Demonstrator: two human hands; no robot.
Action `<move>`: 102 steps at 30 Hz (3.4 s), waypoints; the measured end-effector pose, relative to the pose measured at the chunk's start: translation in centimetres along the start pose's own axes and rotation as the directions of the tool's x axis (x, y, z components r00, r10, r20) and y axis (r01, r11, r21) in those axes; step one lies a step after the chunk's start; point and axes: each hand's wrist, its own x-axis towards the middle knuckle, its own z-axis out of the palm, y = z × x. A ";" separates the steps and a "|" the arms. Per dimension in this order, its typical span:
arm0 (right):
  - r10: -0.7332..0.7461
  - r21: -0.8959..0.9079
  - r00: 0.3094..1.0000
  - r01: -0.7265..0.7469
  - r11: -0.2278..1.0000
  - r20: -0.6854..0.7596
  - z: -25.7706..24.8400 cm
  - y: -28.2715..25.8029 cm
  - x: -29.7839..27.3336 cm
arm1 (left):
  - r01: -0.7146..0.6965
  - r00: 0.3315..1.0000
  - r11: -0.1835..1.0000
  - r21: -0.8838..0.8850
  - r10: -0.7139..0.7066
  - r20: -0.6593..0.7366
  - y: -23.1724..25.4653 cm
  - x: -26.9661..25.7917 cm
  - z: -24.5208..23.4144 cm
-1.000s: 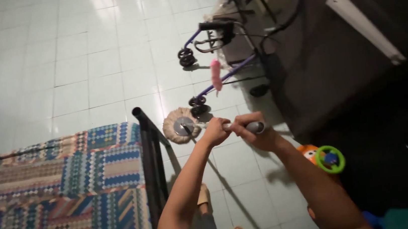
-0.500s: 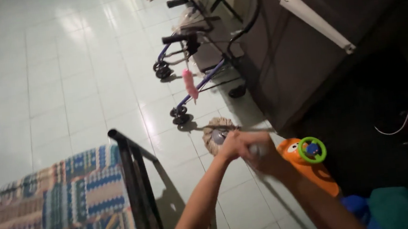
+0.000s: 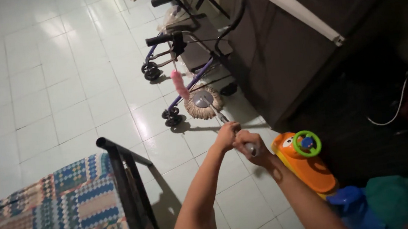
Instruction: Mopping the tiled floor of a bedroom and organizing pillows on a bed.
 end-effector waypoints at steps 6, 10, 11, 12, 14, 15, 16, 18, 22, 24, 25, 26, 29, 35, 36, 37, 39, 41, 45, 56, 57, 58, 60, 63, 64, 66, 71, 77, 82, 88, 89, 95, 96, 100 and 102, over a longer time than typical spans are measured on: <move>-0.078 -0.025 0.982 0.084 0.996 0.171 -0.7 -6.1 0.5 | -0.018 0.998 0.986 0.163 0.027 -0.055 6.8 -2.8 -2.5; -0.033 0.081 0.992 0.023 0.996 0.121 0.2 -6.5 1.6 | -0.187 0.973 0.974 0.127 0.201 -0.109 5.5 -3.3 -2.6; -0.125 0.144 0.985 0.108 0.984 0.116 1.0 -5.3 1.4 | -0.185 0.977 0.973 0.137 0.197 -0.078 3.7 -3.7 -2.0; -0.222 0.206 0.970 0.197 0.959 0.104 1.7 -4.0 1.7 | -0.188 0.979 0.970 0.151 0.198 -0.050 1.7 -3.4 -1.6; -0.268 0.151 0.957 0.251 0.956 0.108 2.4 -2.0 2.4 | -0.145 0.987 0.975 0.171 0.156 -0.050 -0.3 -3.1 -2.1; -0.311 0.094 0.944 0.302 0.949 0.113 2.9 -0.9 2.7 | -0.103 0.992 0.977 0.187 0.113 -0.047 -1.3 -3.0 -2.3; -0.314 0.095 0.943 0.304 0.948 0.113 3.4 0.6 3.2 | -0.103 0.992 0.976 0.190 0.114 -0.048 -2.3 -2.4 -3.0; -0.218 -0.026 0.947 0.230 0.973 0.238 4.1 3.8 4.0 | 0.066 0.998 0.965 0.253 -0.059 -0.035 -4.2 -1.2 -4.1; -0.084 -0.091 0.976 0.104 0.990 0.200 6.4 15.0 2.6 | 0.247 0.960 0.885 0.395 -0.278 0.022 -10.9 0.6 -2.8; -0.251 -0.197 0.953 0.283 0.939 0.170 7.1 17.8 0.2 | 0.334 0.872 0.825 0.456 -0.454 0.182 -11.3 0.6 -2.4; -0.255 -0.194 0.951 0.287 0.938 0.174 6.6 18.1 0.1 | 0.337 0.873 0.823 0.456 -0.455 0.176 -11.0 0.9 -2.3; -0.167 -0.157 0.974 0.191 0.969 0.153 6.4 18.2 -0.2 | 0.363 0.856 0.831 0.422 -0.477 0.202 -10.6 0.8 -2.3; -0.115 -0.101 0.986 0.128 0.987 0.122 4.9 17.2 0.7 | 0.377 0.865 0.847 0.376 -0.467 0.184 -10.1 1.3 -1.3; -0.136 -0.100 0.981 0.150 0.984 0.135 1.0 12.5 2.2 | 0.194 0.970 0.903 0.383 -0.234 0.060 -9.1 2.7 1.1; -0.164 -0.073 0.982 0.171 0.983 0.098 0.3 11.3 2.0 | 0.160 0.979 0.916 0.369 -0.194 0.058 -8.0 2.8 1.3; -0.162 -0.072 0.981 0.170 0.983 0.102 -0.8 10.0 1.6 | 0.163 0.979 0.916 0.367 -0.197 0.055 -6.0 2.8 1.2; -0.119 -0.031 0.982 0.125 0.992 0.150 -2.8 7.2 0.9 | 0.090 0.988 0.931 0.354 -0.127 0.083 -1.7 2.7 0.5; -0.143 -0.026 0.961 0.154 0.988 0.235 -5.4 4.2 -0.2 | 0.060 0.995 0.932 0.358 -0.085 0.054 2.9 1.5 1.8; -0.113 0.066 0.945 0.097 0.993 0.306 -9.2 -3.3 -0.8 | 0.079 0.997 0.931 0.356 -0.075 -0.025 11.8 0.6 1.9; -0.127 -0.001 0.970 0.130 0.991 0.205 -1.8 3.0 -0.4 | 0.259 0.963 0.907 0.332 -0.216 -0.160 -0.1 -2.0 2.2; -0.121 -0.041 0.959 0.136 0.990 0.258 -1.3 4.6 -0.2 | 0.353 0.933 0.871 0.342 -0.300 -0.200 -1.6 -1.9 2.5; -0.112 -0.045 0.961 0.127 0.991 0.253 -1.1 5.2 -0.8 | 0.351 0.934 0.873 0.339 -0.301 -0.191 -1.9 -2.5 2.9; -0.148 -0.068 0.939 0.178 0.982 0.311 -1.1 6.2 -1.5 | 0.488 0.873 0.806 0.335 -0.456 -0.174 -2.3 -2.8 3.6; -0.062 -0.074 0.956 0.086 0.994 0.288 -2.6 4.3 -2.5 | 0.356 0.933 0.888 0.292 -0.319 -0.169 -2.4 -2.6 4.1; -0.052 -0.078 0.959 0.076 0.994 0.279 -3.5 3.7 -3.0 | 0.351 0.935 0.890 0.290 -0.319 -0.155 -1.4 -2.5 4.3; -0.041 -0.129 0.951 0.084 0.988 0.308 -5.4 2.3 -3.5 | 0.168 0.981 0.958 0.231 -0.140 -0.132 0.7 -1.7 4.6; 0.003 -0.147 0.985 0.023 0.989 0.172 -11.0 -5.7 -5.7 | 0.193 0.979 0.976 -0.099 -0.198 -0.040 6.0 0.2 10.7; 0.002 -0.139 0.987 -0.025 0.990 -0.160 -15.2 -11.7 -8.7 | 0.048 0.999 0.946 -0.319 -0.047 0.011 16.4 0.6 14.1; 0.016 -0.174 0.994 -0.035 0.984 -0.110 -15.1 -8.9 -11.2 | -0.022 0.999 0.964 -0.266 0.034 0.040 13.8 0.7 16.8; -0.189 -0.326 0.979 0.203 0.923 0.074 -12.5 -7.4 -13.9 | 0.242 0.969 0.939 -0.243 -0.222 0.107 9.7 -1.9 19.2; -0.104 -0.282 0.992 0.119 0.952 0.068 -12.1 -7.6 -14.4 | 0.175 0.982 0.979 -0.103 -0.166 0.090 9.5 -2.6 19.4; -0.011 -0.230 1.000 0.010 0.973 -0.005 -12.5 -13.5 -14.0 | 0.033 0.997 0.987 0.155 -0.044 0.070 17.2 -4.9 14.8; 0.166 -0.182 0.986 -0.160 0.970 0.016 -12.9 -15.4 -13.7 | -0.006 0.998 0.981 0.195 -0.006 0.063 19.5 -5.5 13.5; 0.009 -0.018 1.000 -0.009 1.000 0.023 -11.4 -17.2 -13.6 | -0.007 0.995 0.971 0.237 -0.016 0.095 19.7 -9.0 12.3; -0.158 0.048 0.986 0.156 0.987 0.045 -9.5 -16.6 -13.9 | -0.045 0.989 0.967 0.251 0.009 0.145 18.7 -10.3 11.1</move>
